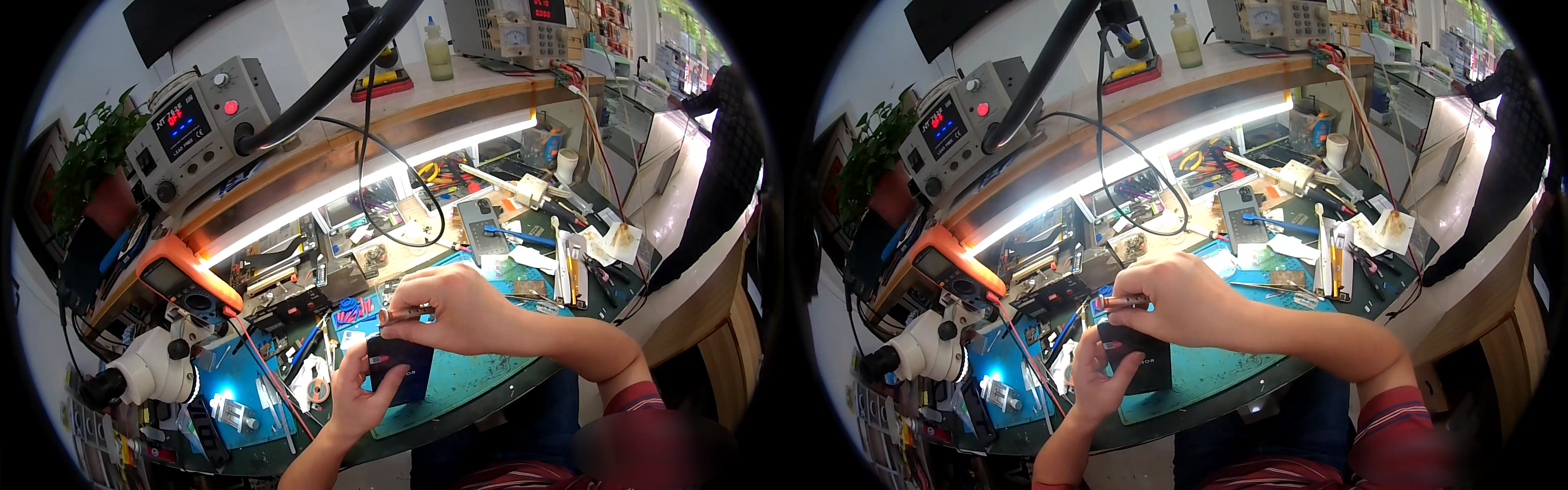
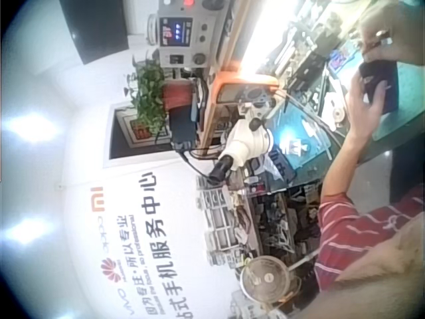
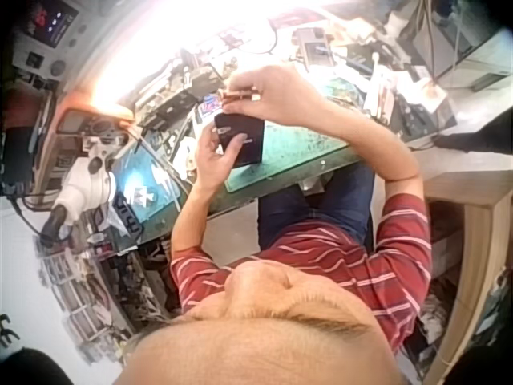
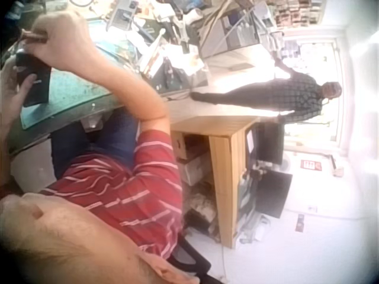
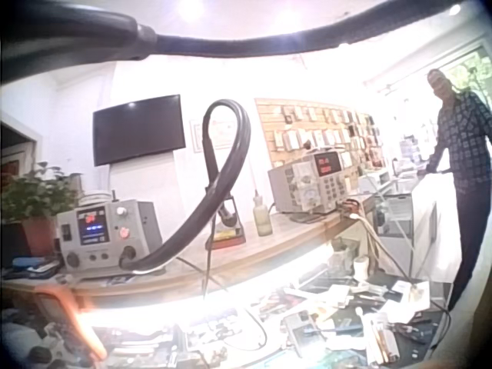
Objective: The person disassembles a smartphone, removes the battery, and uses a screwdriver to adjust internal components. They then reassemble the device by reconnecting cables and securing the back cover.
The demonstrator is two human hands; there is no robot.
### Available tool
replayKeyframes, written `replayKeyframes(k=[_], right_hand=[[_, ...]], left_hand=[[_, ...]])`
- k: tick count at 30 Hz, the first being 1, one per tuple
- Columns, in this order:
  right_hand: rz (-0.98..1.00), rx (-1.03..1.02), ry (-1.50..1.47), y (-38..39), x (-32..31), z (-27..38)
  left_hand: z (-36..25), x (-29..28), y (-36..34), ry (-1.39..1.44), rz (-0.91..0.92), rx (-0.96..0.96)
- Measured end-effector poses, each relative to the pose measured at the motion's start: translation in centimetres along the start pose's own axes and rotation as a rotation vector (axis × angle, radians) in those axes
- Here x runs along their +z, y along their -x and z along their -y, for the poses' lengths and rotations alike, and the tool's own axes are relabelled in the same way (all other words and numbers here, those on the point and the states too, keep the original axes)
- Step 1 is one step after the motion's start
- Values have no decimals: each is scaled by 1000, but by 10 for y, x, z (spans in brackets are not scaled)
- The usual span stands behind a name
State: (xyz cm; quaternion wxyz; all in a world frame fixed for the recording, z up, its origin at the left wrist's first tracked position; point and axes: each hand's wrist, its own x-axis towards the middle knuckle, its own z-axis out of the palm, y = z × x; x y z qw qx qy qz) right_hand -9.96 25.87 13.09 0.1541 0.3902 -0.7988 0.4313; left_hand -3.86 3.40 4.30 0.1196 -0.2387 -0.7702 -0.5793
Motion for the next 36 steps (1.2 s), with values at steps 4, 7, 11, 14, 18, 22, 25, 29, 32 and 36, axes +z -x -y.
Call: replayKeyframes(k=[4,7,11,14,18,22,25,29,32,36], right_hand=[[-85,-111,-2,6,7,-4],[-102,-204,77,10,8,-7],[-78,-250,178,12,5,-5],[-125,-298,187,14,12,-9],[-143,-334,223,15,11,-7],[-114,-350,262,14,9,-4],[-99,-355,277,14,8,-4],[-120,-325,280,16,13,-3],[-157,-329,313,18,14,-5],[-276,-279,294,12,4,-19]], left_hand=[[0,1,-2,16,2,6],[2,-2,0,79,30,-70],[3,-1,0,62,32,-35],[1,-1,-2,52,46,-22],[-1,0,-3,29,51,-8],[1,-1,-3,21,53,13],[1,-1,-2,19,52,12],[0,-1,-1,37,45,-38],[-2,-1,-1,52,34,-86],[-2,8,-10,216,-119,-121]])
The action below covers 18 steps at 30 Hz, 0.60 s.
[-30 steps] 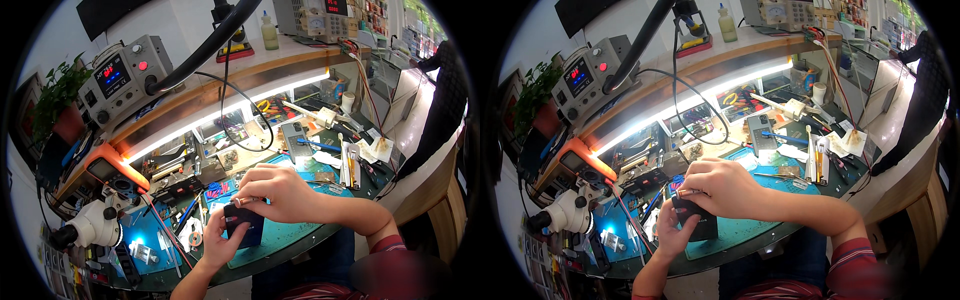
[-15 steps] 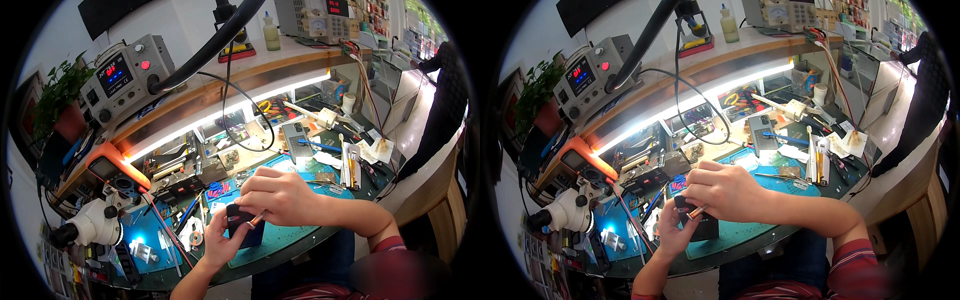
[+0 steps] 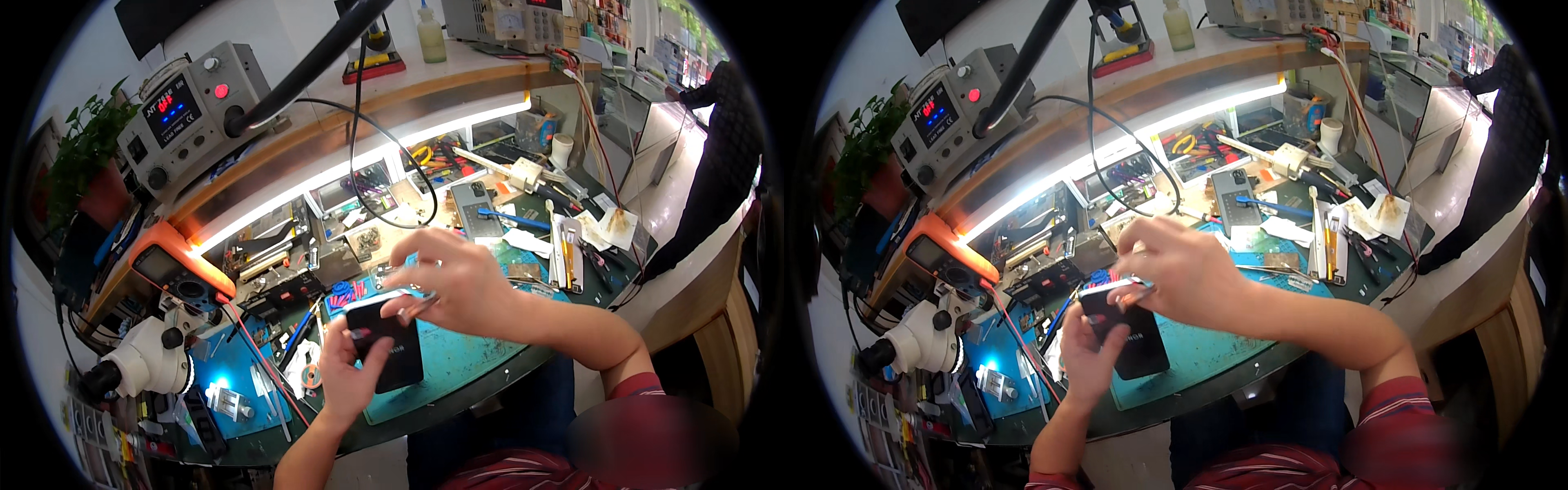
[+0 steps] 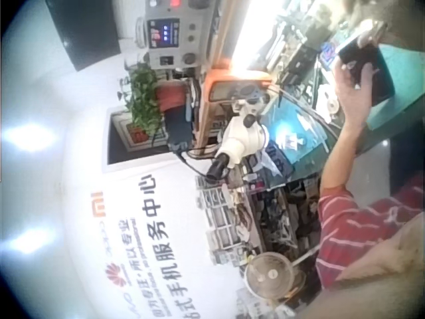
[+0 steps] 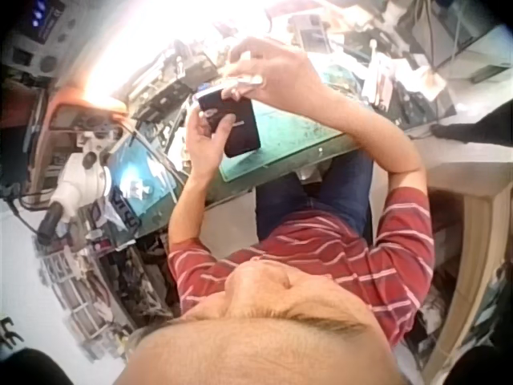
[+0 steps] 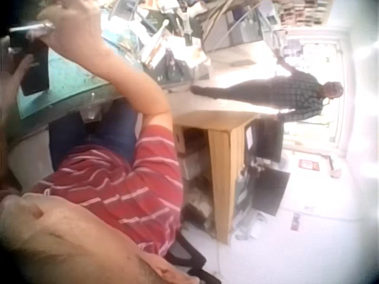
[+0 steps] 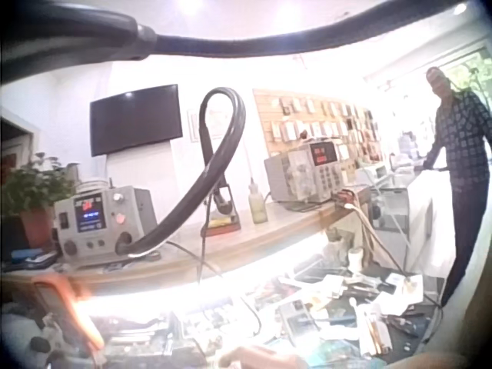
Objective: The person disassembles a smartphone, removes the battery, and uses a screwdriver to adjust internal components. They then reassemble the device by reconnecting cables and securing the back cover.
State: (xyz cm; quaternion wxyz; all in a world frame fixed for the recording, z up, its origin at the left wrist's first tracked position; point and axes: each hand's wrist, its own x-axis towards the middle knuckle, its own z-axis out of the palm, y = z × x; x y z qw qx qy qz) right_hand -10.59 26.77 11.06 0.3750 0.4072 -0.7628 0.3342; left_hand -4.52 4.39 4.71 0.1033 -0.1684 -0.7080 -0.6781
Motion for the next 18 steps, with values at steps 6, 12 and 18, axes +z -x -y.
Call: replayKeyframes(k=[6,12,18], right_hand=[[482,695,-414,43,11,8],[403,733,-584,64,30,29],[432,749,-541,62,26,25]], left_hand=[[6,-11,-11,434,-126,-259],[11,-7,-6,481,-138,-303],[12,-6,-5,475,-101,-343]])
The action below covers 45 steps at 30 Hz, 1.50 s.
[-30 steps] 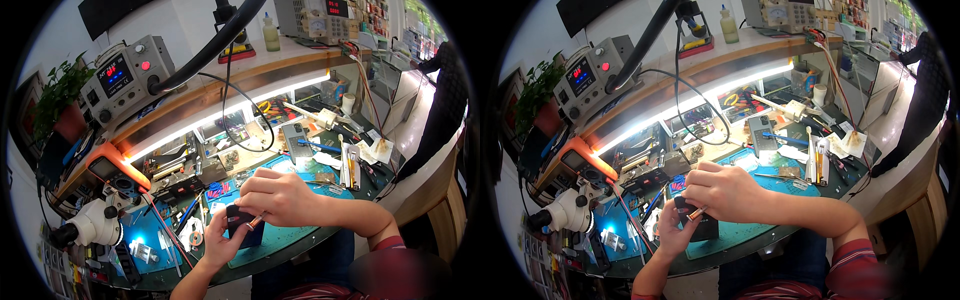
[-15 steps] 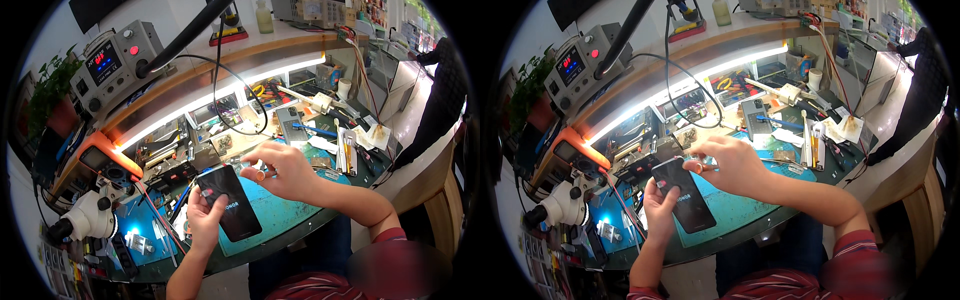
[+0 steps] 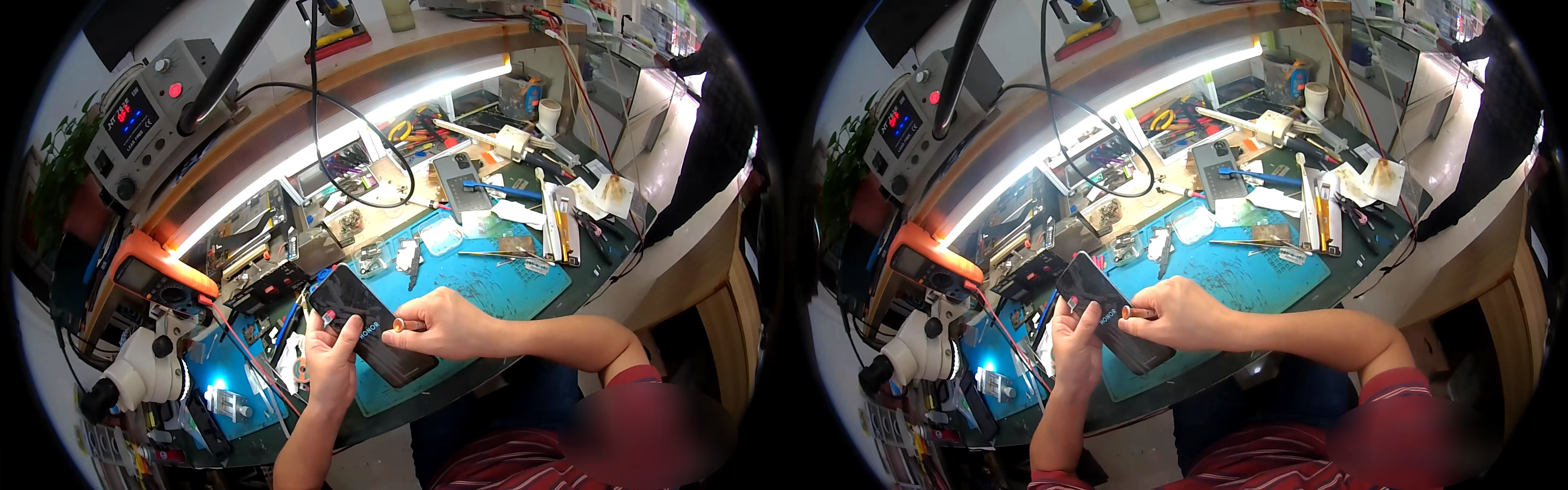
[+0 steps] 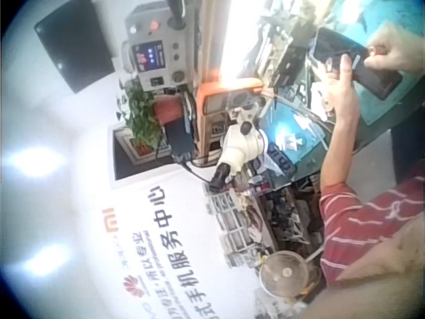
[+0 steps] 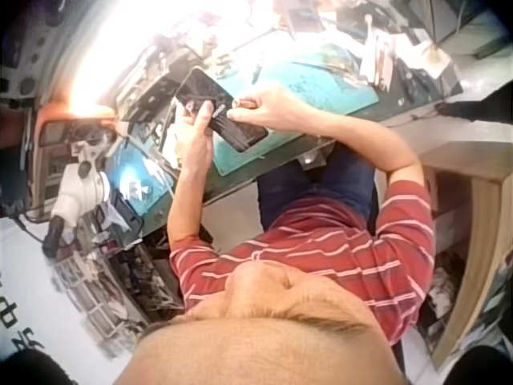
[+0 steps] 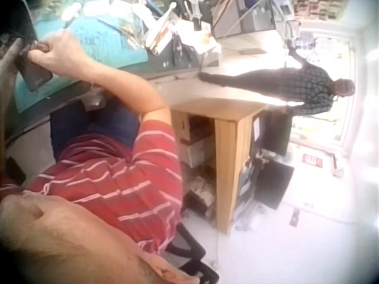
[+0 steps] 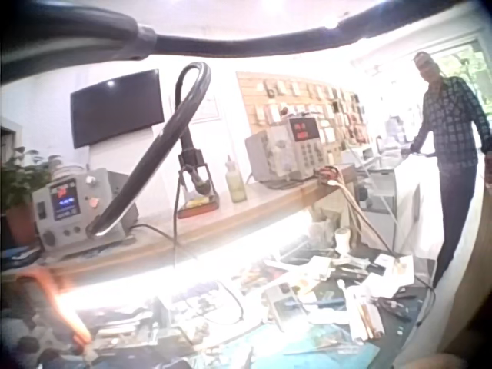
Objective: The person disassembles a smartphone, removes the battery, and uses a screwdriver to adjust internal components. They then reassemble the device by reconnecting cables and securing the back cover.
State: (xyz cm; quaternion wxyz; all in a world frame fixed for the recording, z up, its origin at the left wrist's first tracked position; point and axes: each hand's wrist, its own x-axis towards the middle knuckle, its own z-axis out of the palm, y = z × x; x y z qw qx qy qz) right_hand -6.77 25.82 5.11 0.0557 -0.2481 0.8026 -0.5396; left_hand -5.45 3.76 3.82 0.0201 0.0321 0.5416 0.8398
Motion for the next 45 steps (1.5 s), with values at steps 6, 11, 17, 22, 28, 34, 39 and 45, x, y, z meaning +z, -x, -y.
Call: replayKeyframes(k=[6,11,17,22,28,34,39,45], right_hand=[[-39,-34,40,-1,0,-5],[-43,-166,206,0,-16,-3],[-130,-561,888,16,-50,-5],[-144,-878,1274,26,-36,-33],[-117,-853,1283,39,-24,-42],[-68,-791,1201,49,-28,-35],[144,-577,1034,62,-39,-30],[58,-346,721,58,-56,-37]], left_hand=[[12,-8,-2,13,13,21],[15,-17,-1,-39,104,29],[-8,-18,-17,-228,27,368],[-13,-13,-6,-914,272,609],[7,9,20,-1365,532,685],[15,16,28,-1476,540,754],[5,28,27,-1561,619,700],[0,35,24,-1616,642,607]])
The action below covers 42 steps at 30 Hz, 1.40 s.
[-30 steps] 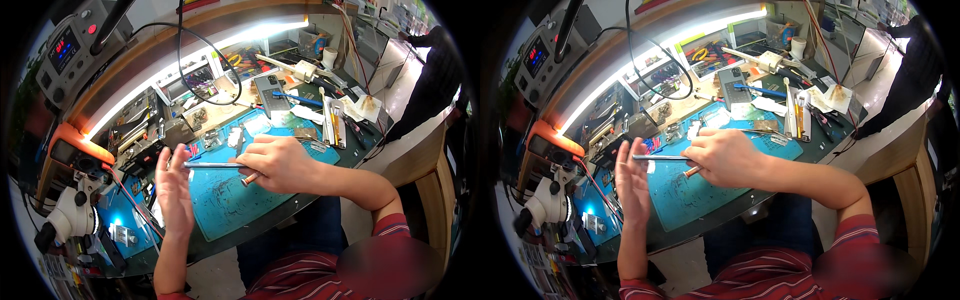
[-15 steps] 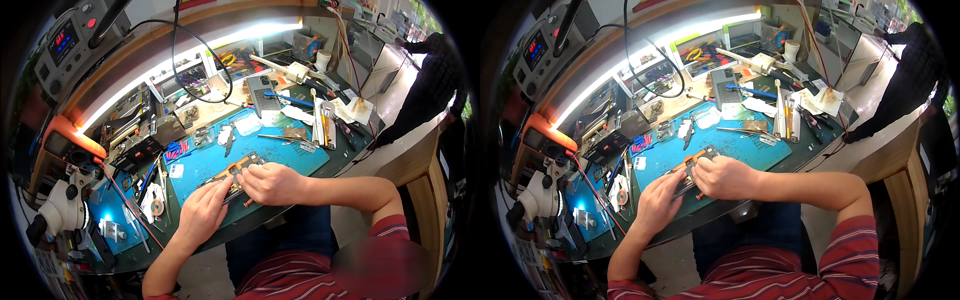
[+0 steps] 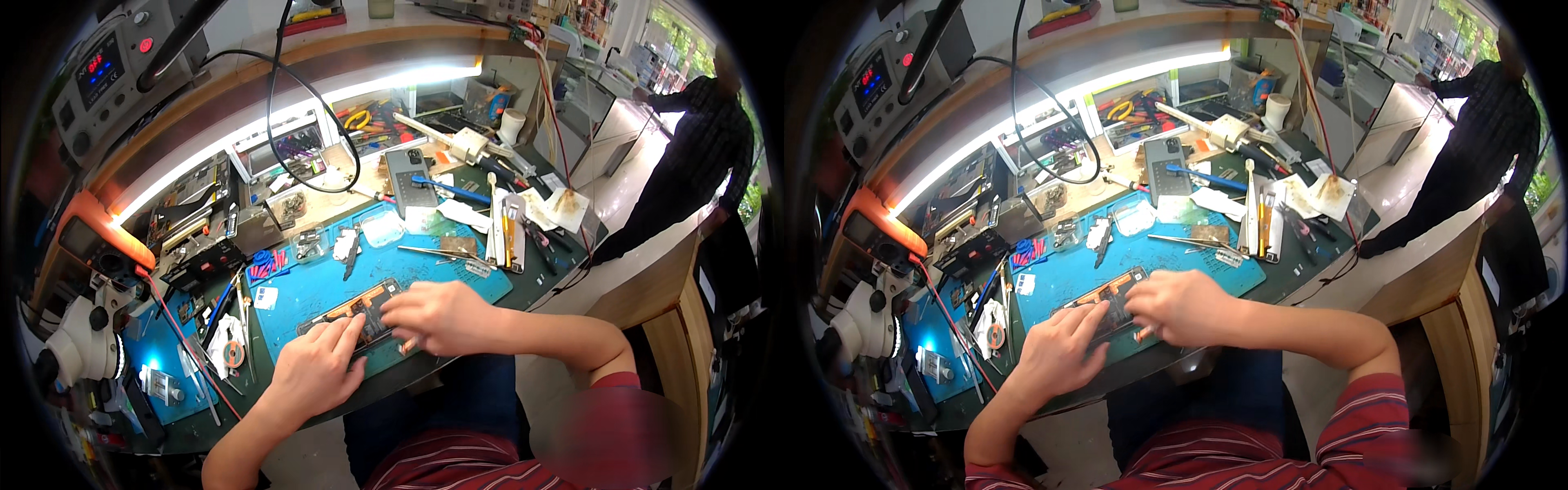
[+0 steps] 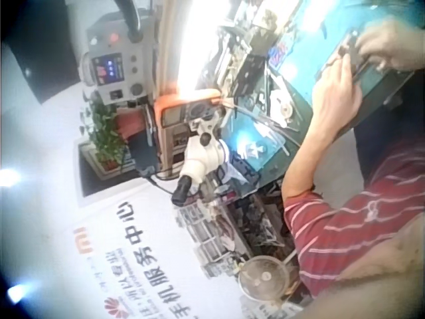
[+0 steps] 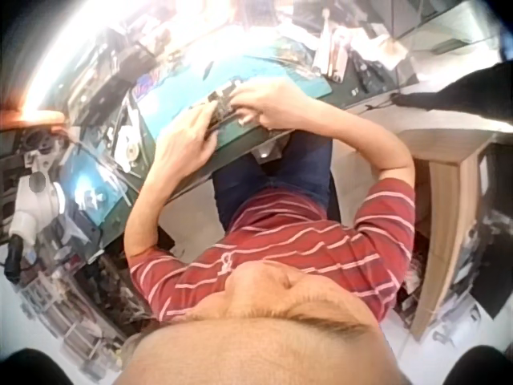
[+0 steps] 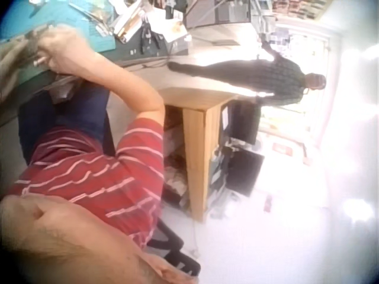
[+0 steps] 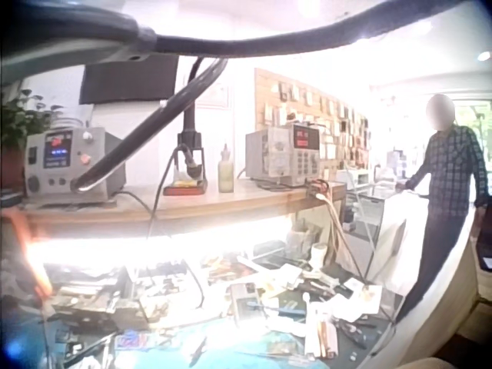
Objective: The person disassembles a smartphone, removes the battery, and uses a screwdriver to adjust internal components. They then reassemble the device by reconnecting cables and securing the back cover.
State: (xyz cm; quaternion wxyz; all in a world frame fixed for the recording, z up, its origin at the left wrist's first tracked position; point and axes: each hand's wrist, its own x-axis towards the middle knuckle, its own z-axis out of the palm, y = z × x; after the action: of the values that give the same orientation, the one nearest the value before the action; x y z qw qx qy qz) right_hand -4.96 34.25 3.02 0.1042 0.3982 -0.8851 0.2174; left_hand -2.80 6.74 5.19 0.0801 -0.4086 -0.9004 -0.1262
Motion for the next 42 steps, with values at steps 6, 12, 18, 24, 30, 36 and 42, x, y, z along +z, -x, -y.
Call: replayKeyframes(k=[6,12,18,24,30,36,42], right_hand=[[-174,511,222,-9,-28,-77],[-552,561,-158,-19,-61,-108],[-782,532,-382,-54,-43,-108],[-638,370,-505,-83,-7,-83],[-564,364,-534,-81,12,-101],[-646,358,-544,-80,1,-93],[-491,316,-647,-71,-3,-49]], left_hand=[[-25,23,-9,-221,6,-30],[-27,23,-7,-310,-164,4],[-13,14,-18,35,-54,-97],[20,-1,-24,224,-11,-93],[23,1,-24,257,-22,-168],[27,11,-26,317,-118,-236],[29,24,-30,372,-253,-300]])
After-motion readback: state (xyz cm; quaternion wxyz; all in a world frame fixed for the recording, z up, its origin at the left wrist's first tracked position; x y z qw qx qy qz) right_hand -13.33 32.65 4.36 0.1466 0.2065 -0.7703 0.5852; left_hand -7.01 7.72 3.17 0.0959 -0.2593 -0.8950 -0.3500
